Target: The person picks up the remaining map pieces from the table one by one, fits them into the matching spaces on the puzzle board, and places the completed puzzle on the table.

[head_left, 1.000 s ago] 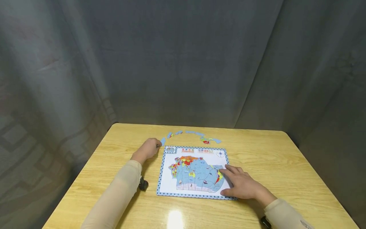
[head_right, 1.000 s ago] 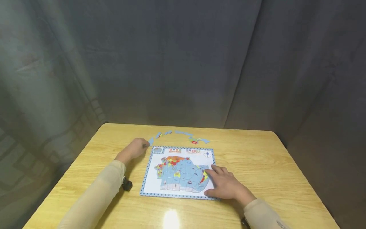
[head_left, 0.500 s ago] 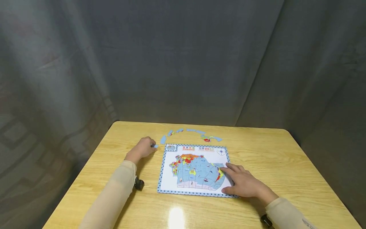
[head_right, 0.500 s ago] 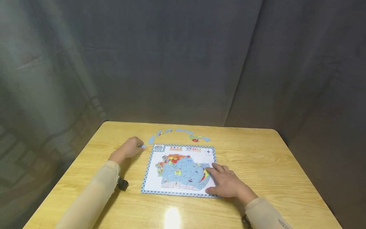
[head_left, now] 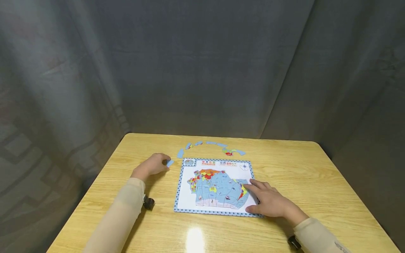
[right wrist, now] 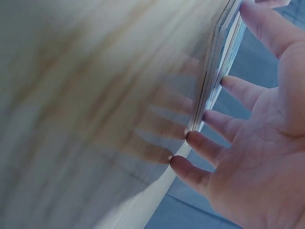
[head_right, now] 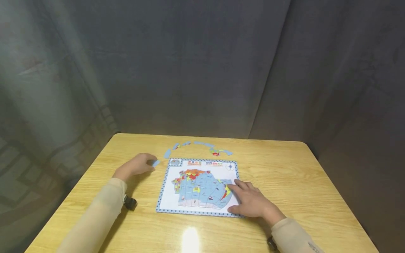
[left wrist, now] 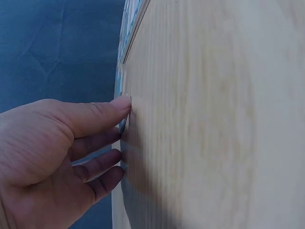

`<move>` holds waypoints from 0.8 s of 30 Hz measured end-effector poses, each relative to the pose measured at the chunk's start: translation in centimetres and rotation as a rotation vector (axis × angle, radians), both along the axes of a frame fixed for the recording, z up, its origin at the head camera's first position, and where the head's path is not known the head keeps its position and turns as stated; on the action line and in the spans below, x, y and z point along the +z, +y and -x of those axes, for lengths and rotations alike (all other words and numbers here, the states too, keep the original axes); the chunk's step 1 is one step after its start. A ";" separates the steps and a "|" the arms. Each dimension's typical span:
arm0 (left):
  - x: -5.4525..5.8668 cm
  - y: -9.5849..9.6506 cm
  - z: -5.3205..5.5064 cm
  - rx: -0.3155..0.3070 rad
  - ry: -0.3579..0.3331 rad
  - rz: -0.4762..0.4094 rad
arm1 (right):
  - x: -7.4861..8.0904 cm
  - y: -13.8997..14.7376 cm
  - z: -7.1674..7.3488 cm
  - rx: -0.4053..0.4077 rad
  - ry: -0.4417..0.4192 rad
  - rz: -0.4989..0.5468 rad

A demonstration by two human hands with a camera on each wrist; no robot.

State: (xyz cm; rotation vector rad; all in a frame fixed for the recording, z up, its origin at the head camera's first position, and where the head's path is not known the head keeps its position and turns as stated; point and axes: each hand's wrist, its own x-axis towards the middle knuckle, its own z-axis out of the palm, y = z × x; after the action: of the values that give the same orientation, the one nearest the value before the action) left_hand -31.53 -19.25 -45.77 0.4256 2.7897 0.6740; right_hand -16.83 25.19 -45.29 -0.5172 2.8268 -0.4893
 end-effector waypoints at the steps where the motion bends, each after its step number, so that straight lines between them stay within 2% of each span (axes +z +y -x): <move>1: 0.1 0.0 -0.1 0.001 0.000 -0.001 | 0.0 0.0 0.0 0.001 0.001 0.000; 12: 0.0 0.2 -0.9 0.010 0.020 -0.043 | -0.3 0.2 0.1 0.002 0.005 -0.003; 24: -0.3 0.2 -0.9 0.040 0.052 -0.008 | -0.1 0.0 -0.1 -0.008 0.007 0.014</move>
State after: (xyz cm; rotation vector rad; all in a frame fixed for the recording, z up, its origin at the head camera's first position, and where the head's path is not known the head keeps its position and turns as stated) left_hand -30.65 -19.01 -46.06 0.3947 2.8523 0.6923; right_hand -16.71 25.22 -45.34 -0.5122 2.8349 -0.5108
